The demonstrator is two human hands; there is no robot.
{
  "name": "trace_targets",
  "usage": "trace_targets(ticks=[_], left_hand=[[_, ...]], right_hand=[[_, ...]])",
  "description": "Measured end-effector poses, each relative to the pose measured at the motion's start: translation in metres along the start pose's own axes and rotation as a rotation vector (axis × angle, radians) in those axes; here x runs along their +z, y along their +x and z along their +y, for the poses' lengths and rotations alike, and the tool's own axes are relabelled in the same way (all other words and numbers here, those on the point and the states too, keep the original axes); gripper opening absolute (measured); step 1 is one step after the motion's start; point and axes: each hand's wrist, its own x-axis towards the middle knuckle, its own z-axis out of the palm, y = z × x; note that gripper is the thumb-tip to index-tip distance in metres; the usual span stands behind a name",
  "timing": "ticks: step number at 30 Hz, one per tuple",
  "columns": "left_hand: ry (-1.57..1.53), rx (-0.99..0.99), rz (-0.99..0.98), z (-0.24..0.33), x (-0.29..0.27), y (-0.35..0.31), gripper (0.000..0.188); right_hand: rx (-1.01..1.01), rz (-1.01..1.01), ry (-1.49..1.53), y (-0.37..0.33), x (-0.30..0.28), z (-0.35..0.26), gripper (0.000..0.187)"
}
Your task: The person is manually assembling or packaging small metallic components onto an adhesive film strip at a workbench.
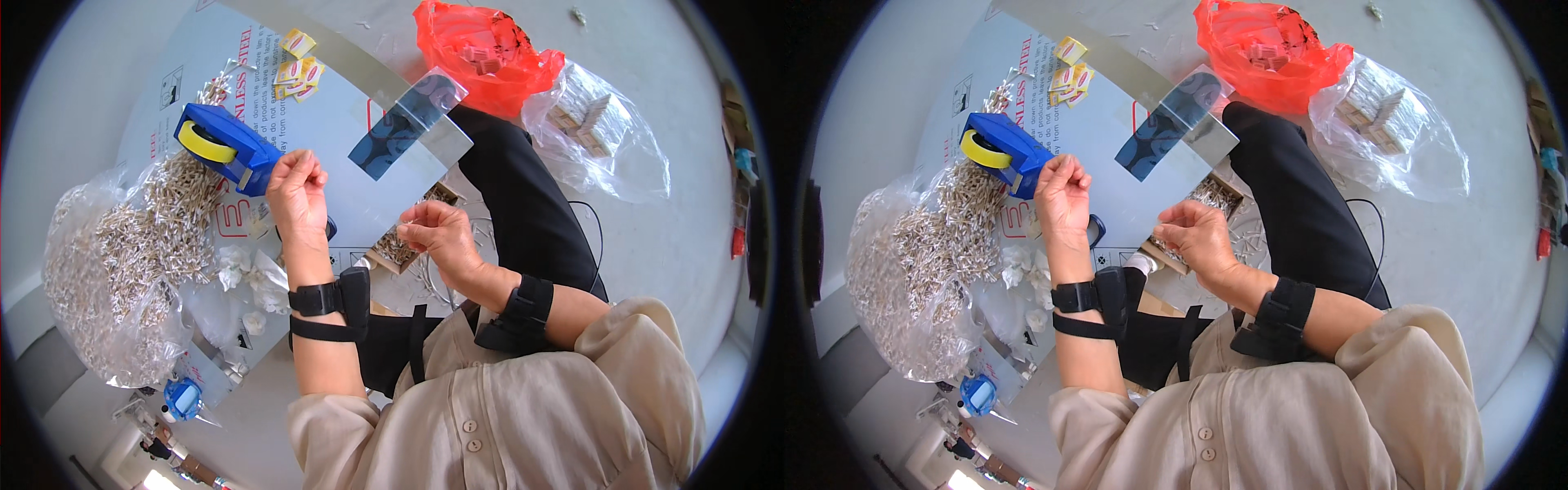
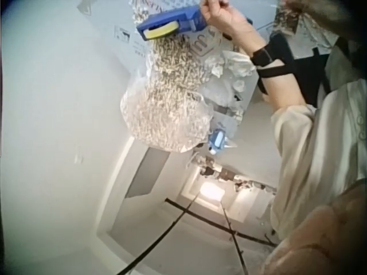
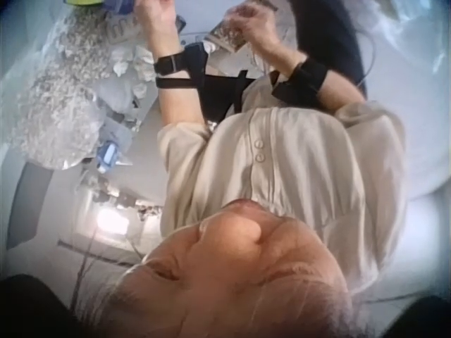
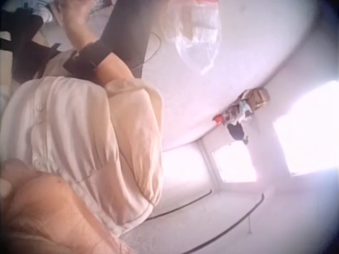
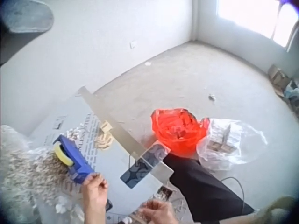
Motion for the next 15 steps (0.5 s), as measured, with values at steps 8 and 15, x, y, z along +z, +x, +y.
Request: trace_targets(ticks=[8, 15], left_hand=[[0.099, -0.039, 0.064, -0.019, 0.02, 0.032, 0.011], [0.132, 0.138, -0.026, -0.019, 0.024, 0.037, 0.007]], right_hand=[[-0.095, 0.054, -0.055, 0.018, -0.011, -0.013, 0.006], [-0.119, 0.003, -0.03, 0.013, -0.011, -0.037, 0.008]])
